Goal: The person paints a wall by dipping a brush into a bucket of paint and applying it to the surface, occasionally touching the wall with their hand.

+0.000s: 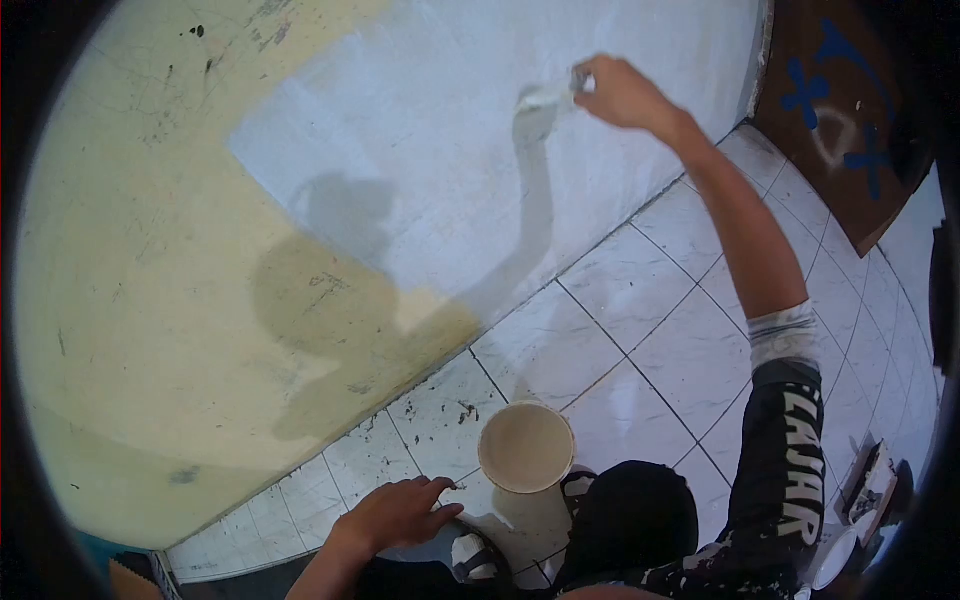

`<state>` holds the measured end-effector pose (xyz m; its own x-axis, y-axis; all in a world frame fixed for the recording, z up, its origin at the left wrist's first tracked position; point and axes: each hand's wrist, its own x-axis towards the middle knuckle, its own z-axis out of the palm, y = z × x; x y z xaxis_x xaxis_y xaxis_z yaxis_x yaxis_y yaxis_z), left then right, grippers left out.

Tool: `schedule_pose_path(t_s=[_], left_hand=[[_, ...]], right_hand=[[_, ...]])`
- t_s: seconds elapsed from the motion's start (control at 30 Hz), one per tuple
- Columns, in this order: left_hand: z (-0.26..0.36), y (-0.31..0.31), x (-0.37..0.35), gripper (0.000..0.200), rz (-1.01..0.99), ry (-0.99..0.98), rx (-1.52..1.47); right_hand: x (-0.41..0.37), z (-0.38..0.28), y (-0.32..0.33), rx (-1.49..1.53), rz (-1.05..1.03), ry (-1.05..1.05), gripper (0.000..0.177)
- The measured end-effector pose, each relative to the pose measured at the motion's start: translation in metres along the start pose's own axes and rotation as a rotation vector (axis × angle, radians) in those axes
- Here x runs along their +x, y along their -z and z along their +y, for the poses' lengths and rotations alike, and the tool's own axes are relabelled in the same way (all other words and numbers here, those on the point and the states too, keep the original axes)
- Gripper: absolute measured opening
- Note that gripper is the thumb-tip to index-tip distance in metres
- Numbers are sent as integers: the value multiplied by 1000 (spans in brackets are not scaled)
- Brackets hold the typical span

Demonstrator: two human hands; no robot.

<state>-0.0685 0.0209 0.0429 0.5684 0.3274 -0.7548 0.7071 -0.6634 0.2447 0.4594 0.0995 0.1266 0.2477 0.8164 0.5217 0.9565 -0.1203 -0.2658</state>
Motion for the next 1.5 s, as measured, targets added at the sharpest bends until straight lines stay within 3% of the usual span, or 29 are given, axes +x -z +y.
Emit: schedule_pose_path(t_s=[0.1, 0.17, 0.23, 0.3, 0.33, 0.47, 0.53, 0.63, 0.73, 0.8, 0.83, 0.9, 0.93, 1.0, 1.03, 1.1, 1.17, 1.23, 1.3, 1.4, 1.5], left_hand=[[2, 4, 3, 55, 28, 21, 8], [4, 8, 3, 55, 34, 42, 7], [5, 14, 4, 57, 2, 109, 44], [-1, 18, 8, 56, 10, 107, 26], [-6, 19, 8, 56, 19, 105, 17], [-46, 12, 34, 50, 9, 85, -167], [-82, -17, 57, 48, 19, 126, -207], [-116, -62, 87, 45, 59, 121, -322], [-112, -87, 105, 49, 4, 135, -543], [-113, -108, 124, 49, 19, 43, -550], [-108, -111, 130, 49, 8, 37, -567], [-103, -116, 138, 52, -9, 22, -740], [-104, -122, 144, 52, -5, 18, -741], [-107, -128, 156, 51, -16, -5, -794], [-107, -126, 159, 51, -27, -17, -789], [-104, -123, 166, 48, -29, -53, -863], [-104, -127, 177, 44, -45, -90, -871], [-105, -132, 188, 40, -62, -132, -884], [-108, -137, 196, 36, -3, -177, -947], [-108, -137, 192, 32, 79, -168, -912], [-130, -141, 190, 31, 33, -229, -934]], right_hand=[[29, 2, 31, -40, 134, 113, 36], [32, -14, 61, 16, 233, 135, 24], [28, -31, 79, 53, 184, 66, 25], [23, -40, 85, 129, 362, 34, 26], [1, -61, 96, 193, 353, 48, 28], [4, -45, 33, 207, 439, -62, 31], [-13, -13, -34, 210, 400, 152, 31], [-52, -17, -75, 296, 190, -42, 28], [-81, 1, -99, 314, 124, 103, 27], [-102, -1, -100, 67, -45, -134, 45], [-113, -3, -98, 59, -64, -131, 45], [-130, -18, -98, -25, -356, -201, 40], [-140, -22, -96, -29, -353, -197, 40], [-156, -32, -90, 91, -359, 42, 39], [-160, -52, -80, 79, -361, 30, 39], [-168, -100, -55, 140, -630, 43, 40], [-183, -142, -39, 89, -659, -84, 36], [-189, -179, -36, 53, -913, 35, 30], [-198, -201, -59, 79, -1231, 3, 24], [-247, -231, -107, 13, -1335, 66, 26], [-299, -254, -160, -83, -1379, 177, 28]])
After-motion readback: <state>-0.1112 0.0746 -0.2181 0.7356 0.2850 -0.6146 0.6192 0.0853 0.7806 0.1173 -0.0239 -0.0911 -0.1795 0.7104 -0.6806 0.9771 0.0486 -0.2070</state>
